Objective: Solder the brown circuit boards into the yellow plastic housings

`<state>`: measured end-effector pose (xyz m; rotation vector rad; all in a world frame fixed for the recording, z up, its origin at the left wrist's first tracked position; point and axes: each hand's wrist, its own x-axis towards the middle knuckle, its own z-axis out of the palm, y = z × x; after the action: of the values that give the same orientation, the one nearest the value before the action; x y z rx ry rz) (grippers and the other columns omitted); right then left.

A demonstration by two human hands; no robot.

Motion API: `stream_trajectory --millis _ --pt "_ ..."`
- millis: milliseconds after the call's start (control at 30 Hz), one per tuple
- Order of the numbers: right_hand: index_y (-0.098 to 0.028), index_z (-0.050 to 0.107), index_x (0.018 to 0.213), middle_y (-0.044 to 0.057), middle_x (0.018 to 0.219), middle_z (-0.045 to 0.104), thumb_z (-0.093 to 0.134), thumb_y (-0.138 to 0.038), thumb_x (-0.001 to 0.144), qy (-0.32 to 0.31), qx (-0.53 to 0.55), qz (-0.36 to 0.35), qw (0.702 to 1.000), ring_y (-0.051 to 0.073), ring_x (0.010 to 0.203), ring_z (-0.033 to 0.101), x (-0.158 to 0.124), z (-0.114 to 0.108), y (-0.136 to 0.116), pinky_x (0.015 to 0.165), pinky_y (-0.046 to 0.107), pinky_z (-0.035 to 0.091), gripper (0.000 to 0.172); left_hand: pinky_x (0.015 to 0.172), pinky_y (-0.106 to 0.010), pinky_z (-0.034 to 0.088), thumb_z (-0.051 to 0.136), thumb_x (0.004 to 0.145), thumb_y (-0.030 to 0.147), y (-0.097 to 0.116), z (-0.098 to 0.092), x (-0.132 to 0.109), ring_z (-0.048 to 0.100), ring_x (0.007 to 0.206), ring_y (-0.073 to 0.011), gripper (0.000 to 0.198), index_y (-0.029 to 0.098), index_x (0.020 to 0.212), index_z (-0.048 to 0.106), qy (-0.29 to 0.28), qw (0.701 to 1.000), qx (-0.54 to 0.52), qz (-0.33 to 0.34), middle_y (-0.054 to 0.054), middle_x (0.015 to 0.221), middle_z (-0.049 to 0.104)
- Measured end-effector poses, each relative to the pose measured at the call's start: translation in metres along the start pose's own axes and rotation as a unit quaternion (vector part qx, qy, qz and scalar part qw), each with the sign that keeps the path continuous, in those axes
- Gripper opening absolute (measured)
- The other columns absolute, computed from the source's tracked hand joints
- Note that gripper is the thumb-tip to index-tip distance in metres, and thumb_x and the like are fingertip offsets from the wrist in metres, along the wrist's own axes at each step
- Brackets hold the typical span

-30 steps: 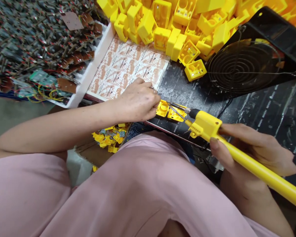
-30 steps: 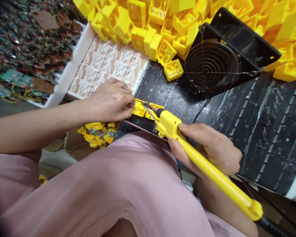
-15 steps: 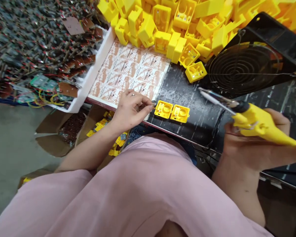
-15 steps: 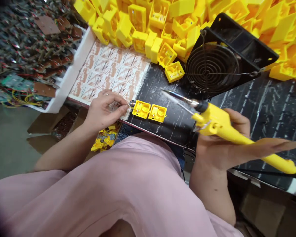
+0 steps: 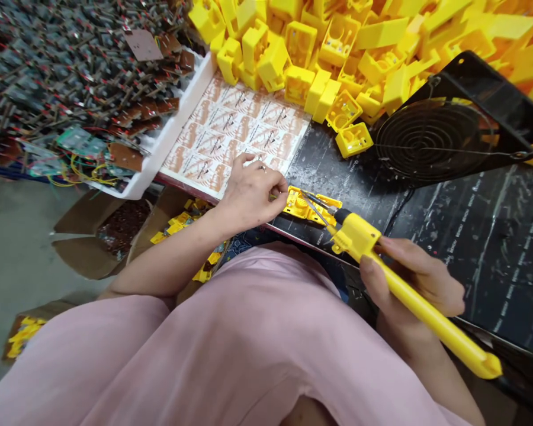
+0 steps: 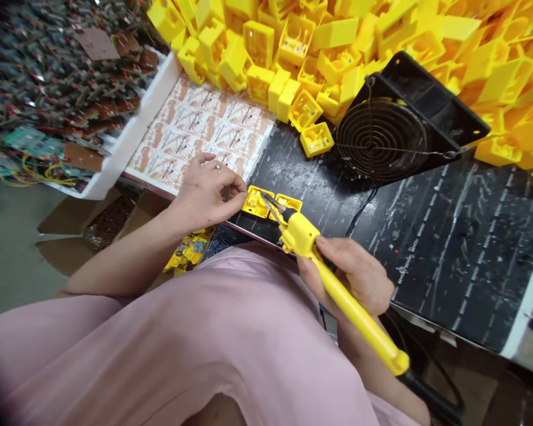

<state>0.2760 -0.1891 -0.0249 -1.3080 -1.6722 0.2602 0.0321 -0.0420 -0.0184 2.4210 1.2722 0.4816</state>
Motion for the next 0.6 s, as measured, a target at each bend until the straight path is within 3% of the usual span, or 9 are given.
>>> stream_trajectory --millis 67,200,333,500,600 --pt "-0.024 0.071 0.114 0.002 0.087 0.077 0.082 -0.005 0.076 0.031 0.008 -0.049 0.998 0.018 0.067 0.072 0.005 0.004 -0.002 0.056 0.029 0.06 0.044 0.112 -0.06 0.039 0.055 0.085 0.025 0.001 0.001 0.001 0.062 0.077 -0.0208 0.02 0.021 0.078 0.073 0.003 1.0 0.015 0.011 -0.001 0.067 0.07" --pt "-0.022 0.068 0.094 0.002 0.084 0.077 0.084 -0.005 0.075 0.008 -0.009 -0.069 0.998 0.016 0.065 0.072 0.013 0.011 -0.008 0.053 0.026 0.059 0.03 0.111 -0.058 0.04 0.055 0.087 0.024 0.0 0.003 0.001 0.062 0.077 -0.0204 0.021 0.022 0.078 0.073 0.022 0.999 0.023 0.022 -0.001 0.069 0.07" --pt "-0.022 0.066 0.092 0.001 0.084 0.077 0.081 -0.005 0.079 0.001 -0.024 -0.052 0.998 0.015 0.069 0.073 0.015 0.009 -0.011 0.056 0.026 0.059 0.026 0.108 -0.055 0.043 0.055 0.086 0.025 -0.003 0.008 0.0 0.063 0.077 -0.0205 0.02 0.021 0.076 0.073 0.048 0.998 0.02 0.041 -0.001 0.067 0.069" --pt "-0.02 0.063 0.095 0.0 0.079 0.075 0.083 -0.013 0.082 -0.049 -0.084 -0.142 0.985 0.012 0.065 0.071 0.022 0.007 -0.01 0.053 0.021 0.054 0.024 0.107 -0.052 0.046 0.054 0.084 0.024 -0.006 0.014 0.0 0.062 0.072 -0.0191 0.02 0.021 0.074 0.072 0.081 0.995 0.017 0.059 0.0 0.064 0.067" --pt "-0.019 0.063 0.095 0.001 0.079 0.075 0.082 -0.013 0.083 -0.061 -0.098 -0.15 0.982 0.011 0.065 0.07 0.024 0.002 -0.014 0.053 0.02 0.053 0.023 0.106 -0.05 0.047 0.055 0.084 0.024 -0.007 0.015 0.0 0.061 0.072 -0.0186 0.02 0.02 0.073 0.071 0.085 0.994 0.02 0.063 0.0 0.064 0.068"
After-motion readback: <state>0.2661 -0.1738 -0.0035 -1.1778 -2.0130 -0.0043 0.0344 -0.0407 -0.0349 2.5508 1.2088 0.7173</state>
